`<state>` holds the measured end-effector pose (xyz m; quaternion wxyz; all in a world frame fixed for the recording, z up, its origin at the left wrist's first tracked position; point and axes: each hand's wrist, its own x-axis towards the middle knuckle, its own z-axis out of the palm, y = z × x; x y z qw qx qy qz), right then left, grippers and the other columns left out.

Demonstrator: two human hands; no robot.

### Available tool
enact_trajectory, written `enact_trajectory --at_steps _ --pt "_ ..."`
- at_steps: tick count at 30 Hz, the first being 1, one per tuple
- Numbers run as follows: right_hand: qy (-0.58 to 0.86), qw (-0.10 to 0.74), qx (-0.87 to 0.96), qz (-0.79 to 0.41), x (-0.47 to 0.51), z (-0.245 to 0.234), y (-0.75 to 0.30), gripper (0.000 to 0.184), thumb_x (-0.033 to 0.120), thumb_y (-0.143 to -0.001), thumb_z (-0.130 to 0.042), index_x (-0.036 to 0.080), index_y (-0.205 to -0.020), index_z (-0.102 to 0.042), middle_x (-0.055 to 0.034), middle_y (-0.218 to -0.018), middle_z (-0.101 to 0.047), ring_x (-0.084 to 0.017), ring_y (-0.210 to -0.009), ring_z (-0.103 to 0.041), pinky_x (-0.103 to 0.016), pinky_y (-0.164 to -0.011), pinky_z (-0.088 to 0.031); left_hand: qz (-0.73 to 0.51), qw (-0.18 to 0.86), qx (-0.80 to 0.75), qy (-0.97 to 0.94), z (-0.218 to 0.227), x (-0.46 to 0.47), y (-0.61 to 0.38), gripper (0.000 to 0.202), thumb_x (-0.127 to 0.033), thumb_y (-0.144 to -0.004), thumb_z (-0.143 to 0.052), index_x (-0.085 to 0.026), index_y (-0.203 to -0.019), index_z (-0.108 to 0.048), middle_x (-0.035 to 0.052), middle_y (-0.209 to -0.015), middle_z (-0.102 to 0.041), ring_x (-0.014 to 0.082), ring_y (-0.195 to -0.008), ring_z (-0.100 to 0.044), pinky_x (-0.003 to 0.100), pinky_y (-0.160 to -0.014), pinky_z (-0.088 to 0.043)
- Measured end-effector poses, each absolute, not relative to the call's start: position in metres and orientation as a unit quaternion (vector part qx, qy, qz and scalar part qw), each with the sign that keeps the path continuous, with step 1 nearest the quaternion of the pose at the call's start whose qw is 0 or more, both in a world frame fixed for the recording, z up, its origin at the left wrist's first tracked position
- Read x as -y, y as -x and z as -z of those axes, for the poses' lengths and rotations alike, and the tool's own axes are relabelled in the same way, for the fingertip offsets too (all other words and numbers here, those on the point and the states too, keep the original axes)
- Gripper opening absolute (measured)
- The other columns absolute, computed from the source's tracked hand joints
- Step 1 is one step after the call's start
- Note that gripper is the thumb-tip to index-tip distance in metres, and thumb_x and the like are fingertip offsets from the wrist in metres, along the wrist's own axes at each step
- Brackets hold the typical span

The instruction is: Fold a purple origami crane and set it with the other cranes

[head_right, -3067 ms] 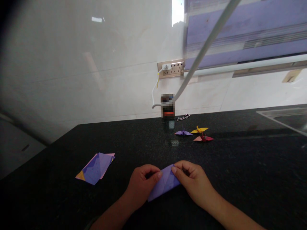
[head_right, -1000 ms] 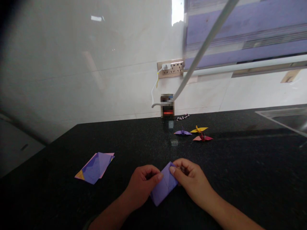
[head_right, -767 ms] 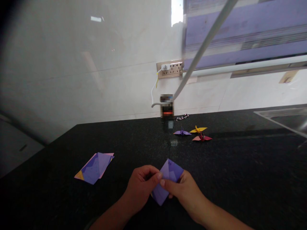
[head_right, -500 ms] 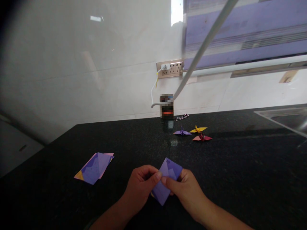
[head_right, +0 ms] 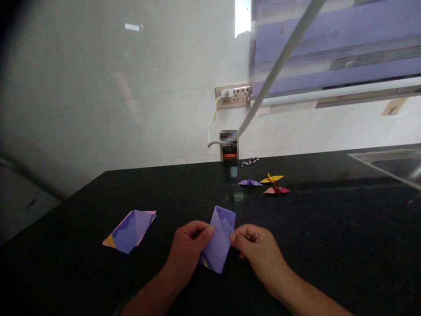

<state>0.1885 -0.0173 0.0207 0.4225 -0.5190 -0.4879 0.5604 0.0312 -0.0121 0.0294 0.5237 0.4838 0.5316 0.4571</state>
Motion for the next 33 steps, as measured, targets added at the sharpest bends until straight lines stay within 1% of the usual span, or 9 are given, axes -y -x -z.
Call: enact_trajectory --at_steps 5,10,19,25,27,28,30,31,33 --pt "0.508 0.461 0.474 -0.552 0.018 -0.023 -0.19 0.02 0.033 -0.071 -0.058 0.015 -0.062 -0.055 0.0039 -0.054 -0.048 -0.008 -0.05 -0.041 -0.02 -0.048 -0.034 -0.456 0.563 -0.506 -0.469 -0.028 0.012 -0.033 0.014 -0.024 -0.067 -0.06 -0.01 -0.062 -0.061 0.0005 -0.054 -0.056 0.009 -0.051 -0.047 0.021 -0.052 -0.037" --pt "0.487 0.484 0.406 -0.603 0.019 -0.023 -0.192 0.019 0.035 -0.072 -0.057 0.017 -0.068 -0.052 0.0052 -0.052 -0.049 -0.007 -0.044 -0.042 -0.019 -0.043 -0.033 -0.431 0.615 -0.477 -0.456 -0.028 0.016 -0.037 0.012 -0.021 -0.064 -0.062 -0.01 -0.059 -0.061 0.0023 -0.054 -0.06 0.0107 -0.052 -0.052 0.022 -0.054 -0.039" --pt "0.472 0.478 0.394 -0.627 0.018 -0.024 -0.191 0.02 0.034 -0.073 -0.057 0.015 -0.067 -0.053 0.0041 -0.052 -0.05 -0.007 -0.044 -0.042 -0.019 -0.043 -0.033 -0.458 0.609 -0.467 -0.448 -0.035 0.017 -0.038 0.009 -0.019 -0.064 -0.062 -0.011 -0.059 -0.063 0.0006 -0.053 -0.06 0.0098 -0.052 -0.051 0.021 -0.054 -0.04" --pt "0.507 0.445 0.5 -0.543 0.016 -0.026 -0.198 0.019 0.034 -0.078 -0.049 0.017 -0.071 -0.05 0.0032 -0.056 -0.047 -0.009 -0.046 -0.043 -0.021 -0.044 -0.035 -0.426 0.583 -0.479 -0.498 -0.028 0.015 -0.039 0.013 -0.022 -0.069 -0.057 -0.011 -0.066 -0.062 0.0028 -0.059 -0.061 0.0127 -0.058 -0.056 0.026 -0.06 -0.044" --pt "0.511 0.439 0.612 -0.415 0.014 -0.029 -0.204 0.016 0.03 -0.08 -0.046 0.017 -0.073 -0.052 0.0003 -0.062 -0.05 -0.011 -0.053 -0.047 -0.023 -0.048 -0.038 -0.434 0.525 -0.492 -0.543 -0.024 0.014 -0.036 0.017 -0.023 -0.071 -0.055 -0.011 -0.082 -0.06 0.0067 -0.075 -0.063 0.0164 -0.07 -0.058 0.03 -0.067 -0.046" --pt "0.499 0.433 0.677 -0.324 0.014 -0.031 -0.208 0.014 0.026 -0.08 -0.045 0.017 -0.074 -0.053 -0.002 -0.069 -0.053 -0.013 -0.061 -0.05 -0.025 -0.056 -0.04 -0.45 0.461 -0.506 -0.573 -0.024 0.014 -0.034 0.024 -0.023 -0.071 -0.055 -0.012 -0.092 -0.057 0.0085 -0.085 -0.062 0.0183 -0.078 -0.057 0.033 -0.071 -0.045" --pt "0.441 0.384 0.791 -0.179 0.013 -0.035 -0.213 0.012 0.019 -0.08 -0.044 0.017 -0.075 -0.055 -0.0043 -0.075 -0.056 -0.016 -0.071 -0.052 -0.029 -0.065 -0.041 -0.484 0.258 -0.521 -0.654 -0.025 0.016 -0.031 0.045 -0.023 -0.069 -0.058 -0.017 -0.113 -0.047 0.0113 -0.108 -0.053 0.0224 -0.1 -0.048 0.04 -0.083 -0.04" --pt "0.412 0.345 0.833 -0.13 0.013 -0.036 -0.215 0.013 0.017 -0.079 -0.043 0.017 -0.08 -0.056 -0.0051 -0.077 -0.057 -0.016 -0.074 -0.052 -0.029 -0.067 -0.041 -0.475 0.162 -0.502 -0.704 -0.026 0.018 -0.029 0.049 -0.023 -0.069 -0.059 -0.019 -0.115 -0.045 0.0115 -0.115 -0.047 0.0246 -0.108 -0.041 0.045 -0.089 -0.034" --pt "0.372 0.276 0.884 -0.067 0.014 -0.038 -0.215 0.016 0.014 -0.08 -0.042 0.017 -0.083 -0.056 -0.0056 -0.08 -0.058 -0.016 -0.076 -0.052 -0.029 -0.067 -0.041 -0.43 0.034 -0.457 -0.778 -0.03 0.023 -0.028 0.038 -0.021 -0.07 -0.058 -0.023 -0.107 -0.053 0.0095 -0.12 -0.042 0.0273 -0.115 -0.032 0.049 -0.093 -0.028"
